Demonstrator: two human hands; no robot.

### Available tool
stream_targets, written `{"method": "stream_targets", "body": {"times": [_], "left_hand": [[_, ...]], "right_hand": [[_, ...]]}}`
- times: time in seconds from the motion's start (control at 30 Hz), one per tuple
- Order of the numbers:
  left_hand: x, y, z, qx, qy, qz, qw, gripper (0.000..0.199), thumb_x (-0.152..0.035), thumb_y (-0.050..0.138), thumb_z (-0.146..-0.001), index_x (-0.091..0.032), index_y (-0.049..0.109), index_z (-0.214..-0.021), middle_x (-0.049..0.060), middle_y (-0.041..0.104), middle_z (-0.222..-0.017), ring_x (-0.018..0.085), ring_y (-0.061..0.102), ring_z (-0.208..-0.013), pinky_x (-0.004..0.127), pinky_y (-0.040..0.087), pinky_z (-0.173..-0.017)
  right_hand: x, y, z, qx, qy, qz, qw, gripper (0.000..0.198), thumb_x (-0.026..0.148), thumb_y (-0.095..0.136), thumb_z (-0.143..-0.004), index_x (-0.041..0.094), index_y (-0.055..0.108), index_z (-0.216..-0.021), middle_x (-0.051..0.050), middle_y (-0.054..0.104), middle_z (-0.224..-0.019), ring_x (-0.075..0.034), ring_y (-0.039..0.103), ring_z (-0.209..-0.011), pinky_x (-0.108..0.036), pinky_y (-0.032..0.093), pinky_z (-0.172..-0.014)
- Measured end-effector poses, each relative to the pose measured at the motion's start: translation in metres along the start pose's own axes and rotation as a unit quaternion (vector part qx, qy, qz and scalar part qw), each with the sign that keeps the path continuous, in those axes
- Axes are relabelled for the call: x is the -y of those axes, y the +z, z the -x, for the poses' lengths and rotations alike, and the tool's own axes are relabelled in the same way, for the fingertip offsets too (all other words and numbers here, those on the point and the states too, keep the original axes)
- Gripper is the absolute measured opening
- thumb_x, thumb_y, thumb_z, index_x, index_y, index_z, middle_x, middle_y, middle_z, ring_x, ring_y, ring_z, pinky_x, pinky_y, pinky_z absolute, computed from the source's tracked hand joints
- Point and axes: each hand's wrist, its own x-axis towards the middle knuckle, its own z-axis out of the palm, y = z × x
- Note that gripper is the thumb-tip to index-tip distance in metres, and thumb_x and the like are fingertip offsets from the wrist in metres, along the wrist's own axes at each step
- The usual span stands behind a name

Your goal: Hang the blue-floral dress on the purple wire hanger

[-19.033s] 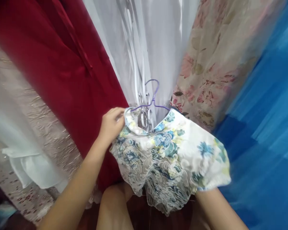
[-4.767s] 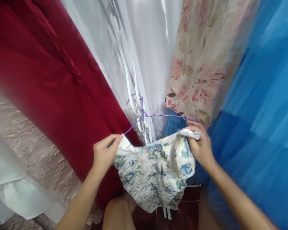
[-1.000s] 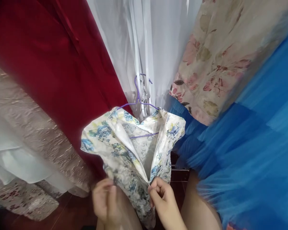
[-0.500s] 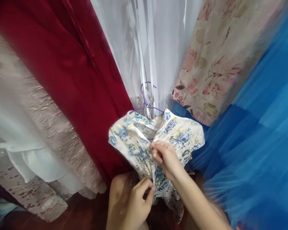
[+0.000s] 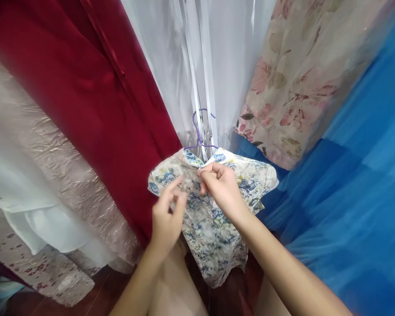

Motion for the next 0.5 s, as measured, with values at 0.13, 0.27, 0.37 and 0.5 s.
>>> {"method": "stream_targets", "body": {"times": [0.13, 0.27, 0.37, 0.5], "left_hand": [[-0.017, 0.004, -0.057, 0.039, 0.102, -0.013, 0.994, 0.025, -0.028, 0.054, -0.099, -0.023, 0.066, -0.12, 0.0, 0.067, -0.081, 0.014, 0.062, -0.072, 0.025, 0.049, -0.069], [-0.023, 0.009, -0.075, -0.021, 0.141, -0.024, 0.99, 0.015, -0.027, 0.058, -0.097, -0.018, 0.068, -0.092, -0.001, 0.064, -0.068, 0.011, 0.061, -0.061, 0.022, 0.047, -0.062], [-0.01, -0.005, -0.083, -0.137, 0.096, 0.029, 0.985, 0.015, -0.027, 0.058, -0.097, -0.016, 0.068, -0.093, -0.001, 0.064, -0.068, 0.011, 0.062, -0.063, 0.02, 0.048, -0.062], [0.041, -0.038, -0.1, -0.268, 0.002, 0.161, 0.95, 0.015, -0.024, 0.061, -0.093, -0.013, 0.065, -0.083, 0.0, 0.061, -0.071, 0.01, 0.06, -0.069, 0.02, 0.048, -0.071]], "right_hand": [[-0.002, 0.0, 0.0, 0.004, -0.027, 0.03, 0.999, 0.024, 0.025, 0.062, -0.085, 0.019, 0.053, -0.064, 0.005, 0.055, -0.043, -0.006, 0.04, -0.038, -0.02, 0.028, -0.043], [-0.025, -0.003, -0.003, -0.025, -0.011, 0.044, 0.999, 0.023, 0.028, 0.063, -0.081, 0.021, 0.05, -0.063, 0.009, 0.046, -0.039, -0.007, 0.036, -0.035, -0.02, 0.025, -0.04], [-0.048, -0.009, 0.004, -0.016, 0.02, 0.051, 0.998, 0.024, 0.029, 0.063, -0.079, 0.021, 0.047, -0.062, 0.01, 0.043, -0.04, -0.007, 0.034, -0.036, -0.021, 0.024, -0.04], [-0.063, -0.021, 0.021, 0.006, 0.058, 0.082, 0.995, 0.029, 0.028, 0.061, -0.08, 0.021, 0.044, -0.058, 0.009, 0.038, -0.043, -0.006, 0.03, -0.04, -0.022, 0.022, -0.044]]}}
